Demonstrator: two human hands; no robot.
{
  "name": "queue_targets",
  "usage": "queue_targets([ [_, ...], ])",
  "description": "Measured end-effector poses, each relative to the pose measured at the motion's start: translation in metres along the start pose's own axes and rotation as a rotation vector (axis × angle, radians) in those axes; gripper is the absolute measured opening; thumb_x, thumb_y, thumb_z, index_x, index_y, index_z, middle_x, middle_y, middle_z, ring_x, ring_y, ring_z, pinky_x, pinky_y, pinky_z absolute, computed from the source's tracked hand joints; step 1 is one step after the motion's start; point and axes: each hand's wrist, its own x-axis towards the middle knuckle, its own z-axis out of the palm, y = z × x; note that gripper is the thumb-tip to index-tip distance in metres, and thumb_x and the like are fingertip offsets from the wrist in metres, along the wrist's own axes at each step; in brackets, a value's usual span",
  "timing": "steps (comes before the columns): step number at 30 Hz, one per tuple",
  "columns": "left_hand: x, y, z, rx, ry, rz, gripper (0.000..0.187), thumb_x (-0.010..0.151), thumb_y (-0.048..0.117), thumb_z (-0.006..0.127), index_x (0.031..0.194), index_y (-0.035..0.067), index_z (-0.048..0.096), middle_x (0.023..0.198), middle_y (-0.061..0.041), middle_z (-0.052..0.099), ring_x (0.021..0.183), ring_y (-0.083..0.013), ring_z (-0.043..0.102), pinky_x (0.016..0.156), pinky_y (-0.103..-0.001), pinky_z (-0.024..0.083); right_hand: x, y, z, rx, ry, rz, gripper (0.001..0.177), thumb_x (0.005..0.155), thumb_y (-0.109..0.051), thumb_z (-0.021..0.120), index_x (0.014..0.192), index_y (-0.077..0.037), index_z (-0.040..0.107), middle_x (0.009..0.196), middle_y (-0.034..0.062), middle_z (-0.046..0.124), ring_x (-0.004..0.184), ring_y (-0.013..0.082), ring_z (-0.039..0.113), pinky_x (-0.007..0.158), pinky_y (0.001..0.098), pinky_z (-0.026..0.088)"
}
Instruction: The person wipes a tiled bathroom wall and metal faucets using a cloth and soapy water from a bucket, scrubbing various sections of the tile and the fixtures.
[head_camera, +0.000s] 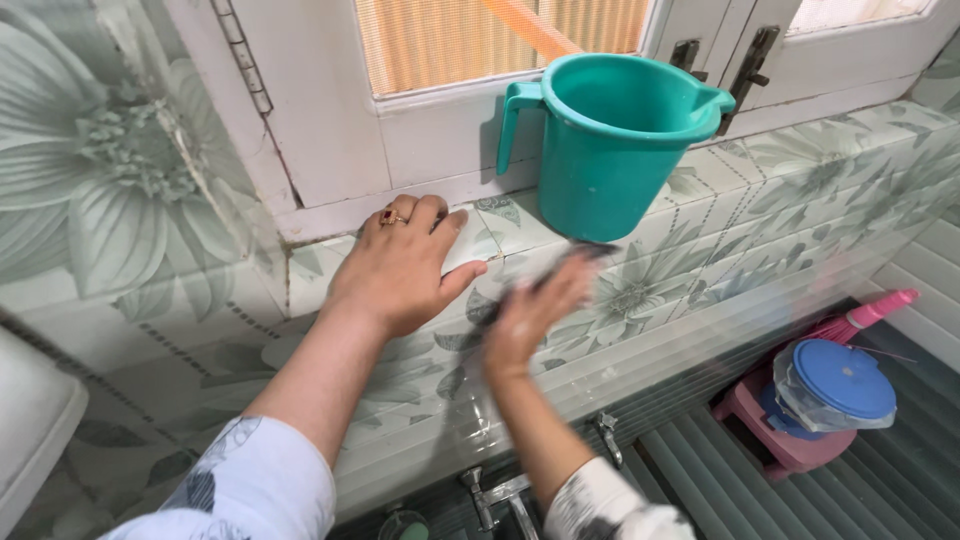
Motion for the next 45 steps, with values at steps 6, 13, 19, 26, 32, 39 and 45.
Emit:
queue_targets([
  [6, 0.003, 0.0, 0.003, 0.027, 0.058, 0.025, 0.065, 0.094, 0.055, 0.053, 0.141, 0.01, 0.052, 0.134, -0.012, 0.05, 0.126, -0.0318, 0.046, 0.104, -0.048, 0.039, 0.067, 0.149, -0.043, 0.287, 0.418, 0.926, 0.072, 0.099, -0.05, 0.041, 0.163, -0.023, 0.02, 0.17, 0.0064, 0.01, 0.153, 0.0297, 0.022, 0.122, 0.0485, 0.029],
  [13, 0.004, 0.005, 0.005, 0.076, 0.129, 0.057, 0.063, 0.093, 0.056, 0.055, 0.135, 0.009, 0.056, 0.129, -0.014, 0.052, 0.121, -0.0331, 0.048, 0.1, -0.049, 0.041, -0.048, 0.198, -0.02, 0.622, 0.072, 1.066, 0.081, 0.103, -0.056, 0.038, 0.163, -0.007, 0.016, 0.17, 0.011, 0.019, 0.155, 0.0286, 0.022, 0.124, 0.042, 0.017],
  [19, -0.007, 0.021, 0.018, 0.247, 0.252, 0.059, 0.059, 0.096, 0.054, 0.06, 0.126, 0.004, 0.065, 0.113, -0.012, 0.063, 0.106, -0.0305, 0.06, 0.088, -0.042, 0.052, -0.04, 0.028, -0.032, 0.363, -0.047, 0.34, 0.068, 0.104, -0.025, 0.045, 0.163, -0.01, 0.017, 0.174, 0.0117, 0.001, 0.16, 0.0275, 0.004, 0.125, 0.0422, 0.009],
  [26, -0.008, 0.025, 0.043, 0.413, 0.592, 0.091, 0.053, 0.095, 0.05, 0.062, 0.121, 0.004, 0.069, 0.116, -0.01, 0.069, 0.11, -0.029, 0.065, 0.091, -0.036, 0.056, 0.101, 0.055, -0.066, 0.171, 0.105, 0.469, 0.066, 0.104, -0.036, 0.034, 0.163, -0.018, 0.011, 0.172, 0.0034, -0.003, 0.156, 0.0266, -0.002, 0.121, 0.0412, 0.004],
  [32, -0.002, 0.027, 0.047, 0.446, 0.66, 0.102, 0.054, 0.093, 0.051, 0.06, 0.123, 0.006, 0.068, 0.116, -0.01, 0.069, 0.11, -0.0299, 0.065, 0.09, -0.038, 0.055, 0.102, 0.201, -0.078, 0.281, 0.183, 0.556, 0.073, 0.105, -0.042, 0.041, 0.164, -0.01, 0.012, 0.172, 0.0117, 0.006, 0.158, 0.0279, 0.009, 0.127, 0.0392, 0.012],
  [39, -0.003, 0.033, 0.051, 0.404, 0.604, 0.127, 0.054, 0.094, 0.049, 0.059, 0.123, 0.003, 0.066, 0.12, -0.012, 0.067, 0.114, -0.0285, 0.063, 0.09, -0.037, 0.053, -0.036, 0.086, -0.042, -0.163, -0.159, 0.2, 0.083, 0.106, -0.043, 0.044, 0.161, -0.001, -0.002, 0.171, 0.0236, -0.009, 0.158, 0.0386, -0.008, 0.125, 0.0454, -0.001],
  [45, -0.006, 0.065, 0.068, 0.531, 0.451, -0.008, 0.07, 0.093, 0.05, 0.058, 0.137, -0.004, 0.054, 0.135, -0.019, 0.057, 0.125, -0.0316, 0.05, 0.106, -0.046, 0.039, 0.015, 0.03, -0.068, -0.005, -0.093, 0.05, 0.071, 0.105, -0.037, 0.044, 0.163, -0.007, 0.017, 0.174, 0.0165, 0.01, 0.162, 0.0342, 0.008, 0.129, 0.0429, 0.007],
])
